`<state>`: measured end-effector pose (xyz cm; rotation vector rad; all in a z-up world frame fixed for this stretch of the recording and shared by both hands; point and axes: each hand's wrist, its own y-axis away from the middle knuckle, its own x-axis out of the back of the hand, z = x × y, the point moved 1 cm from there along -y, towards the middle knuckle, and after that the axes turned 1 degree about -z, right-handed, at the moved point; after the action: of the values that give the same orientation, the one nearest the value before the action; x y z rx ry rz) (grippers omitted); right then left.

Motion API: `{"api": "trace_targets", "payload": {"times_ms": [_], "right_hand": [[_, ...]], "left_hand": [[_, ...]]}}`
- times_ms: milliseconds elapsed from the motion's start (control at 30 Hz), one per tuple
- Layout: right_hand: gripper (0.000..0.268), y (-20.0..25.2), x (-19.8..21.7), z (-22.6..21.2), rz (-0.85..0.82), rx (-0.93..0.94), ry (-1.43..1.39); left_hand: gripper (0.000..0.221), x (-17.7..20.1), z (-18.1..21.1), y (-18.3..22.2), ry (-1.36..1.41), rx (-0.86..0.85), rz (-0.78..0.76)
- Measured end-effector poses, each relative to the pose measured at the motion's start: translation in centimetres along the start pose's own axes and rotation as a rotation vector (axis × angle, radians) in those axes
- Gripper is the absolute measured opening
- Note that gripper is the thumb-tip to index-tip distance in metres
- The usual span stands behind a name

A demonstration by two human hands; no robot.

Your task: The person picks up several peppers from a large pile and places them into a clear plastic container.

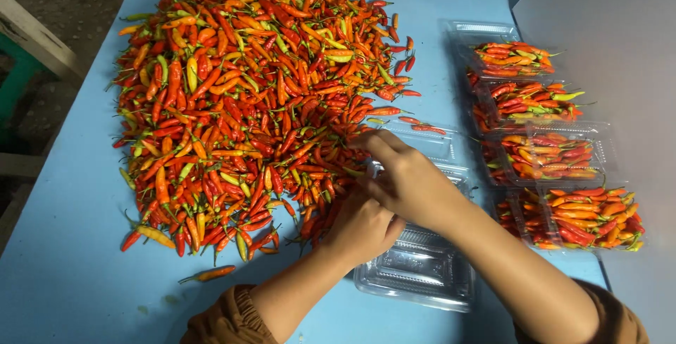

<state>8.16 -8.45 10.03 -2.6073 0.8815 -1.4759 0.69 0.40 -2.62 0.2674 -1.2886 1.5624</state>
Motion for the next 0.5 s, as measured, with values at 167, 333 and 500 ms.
{"api": "trace_targets", "payload": {"times_ms": [167,333,500], "right_hand": [[0.038,-7.4,-4.8,1.5,-0.142,0.079,0.061],[0.042,-10.7,-7.8,2.6,-0.253,0.18,-0.075],[0.067,-11.4,-8.6,1.1,-0.418,0.264,0.418]], "left_hand": [[0.026,2.0,1.7,-1.2,-0.019,0.049,0.039],[0.03,3.9,2.3,-2.6,0.046,0.166,-0.092],[0.029,3.4,2.1,-2.3,0.053,0.208,-0.114]]}}
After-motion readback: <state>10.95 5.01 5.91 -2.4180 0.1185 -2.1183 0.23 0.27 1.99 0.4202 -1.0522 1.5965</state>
